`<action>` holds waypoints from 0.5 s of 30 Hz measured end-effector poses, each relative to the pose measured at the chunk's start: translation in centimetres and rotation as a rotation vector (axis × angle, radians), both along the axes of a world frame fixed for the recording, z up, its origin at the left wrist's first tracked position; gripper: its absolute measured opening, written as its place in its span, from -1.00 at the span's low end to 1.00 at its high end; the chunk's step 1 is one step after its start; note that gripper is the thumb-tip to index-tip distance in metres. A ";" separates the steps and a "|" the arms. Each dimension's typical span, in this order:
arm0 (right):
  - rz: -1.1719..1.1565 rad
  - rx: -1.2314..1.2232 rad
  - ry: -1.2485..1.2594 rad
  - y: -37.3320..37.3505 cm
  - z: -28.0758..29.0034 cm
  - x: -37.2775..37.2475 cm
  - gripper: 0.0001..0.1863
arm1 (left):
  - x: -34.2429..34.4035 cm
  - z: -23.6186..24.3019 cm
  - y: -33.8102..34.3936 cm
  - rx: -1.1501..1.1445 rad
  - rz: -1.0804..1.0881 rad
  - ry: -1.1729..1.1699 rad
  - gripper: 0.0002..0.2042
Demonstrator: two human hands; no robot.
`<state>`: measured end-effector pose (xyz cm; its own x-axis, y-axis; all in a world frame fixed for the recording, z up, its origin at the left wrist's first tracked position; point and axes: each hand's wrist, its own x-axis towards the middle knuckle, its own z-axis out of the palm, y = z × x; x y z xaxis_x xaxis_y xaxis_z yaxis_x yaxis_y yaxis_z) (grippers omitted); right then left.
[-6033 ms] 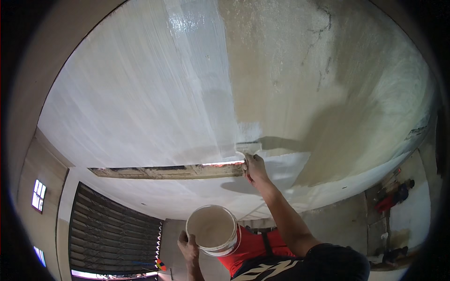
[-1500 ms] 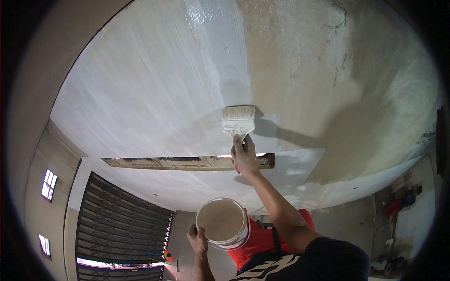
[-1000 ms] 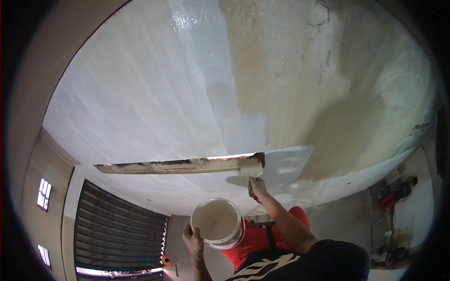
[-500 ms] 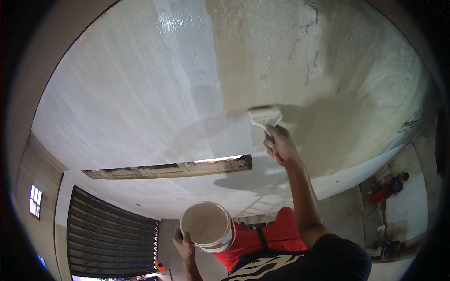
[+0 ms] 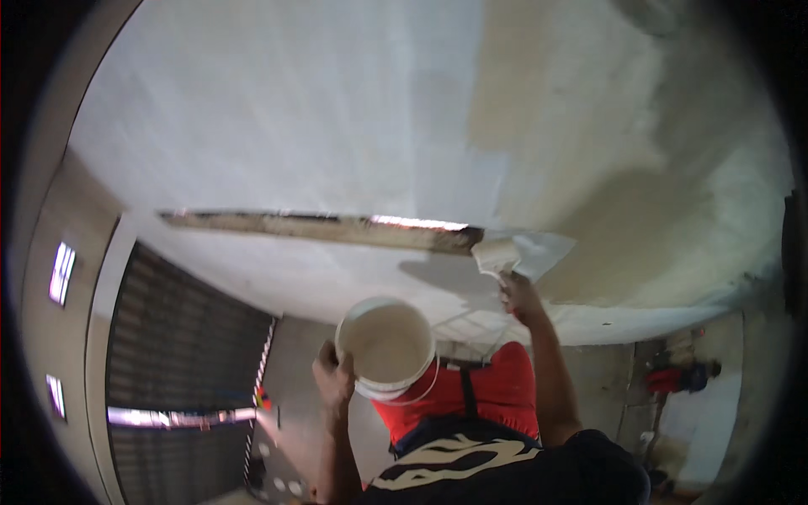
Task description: The person paints a ceiling by dipping a paint brush into a bucket and applying paint onto the ceiling surface.
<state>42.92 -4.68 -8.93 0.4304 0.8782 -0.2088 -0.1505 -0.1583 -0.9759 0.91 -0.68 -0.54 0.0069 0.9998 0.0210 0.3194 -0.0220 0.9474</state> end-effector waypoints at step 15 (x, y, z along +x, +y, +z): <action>1.181 -0.027 -1.119 -2.0 22.3 -13.7 -0.75 | 0.8 2.0 -2.3 -0.004 -0.015 0.210 -0.72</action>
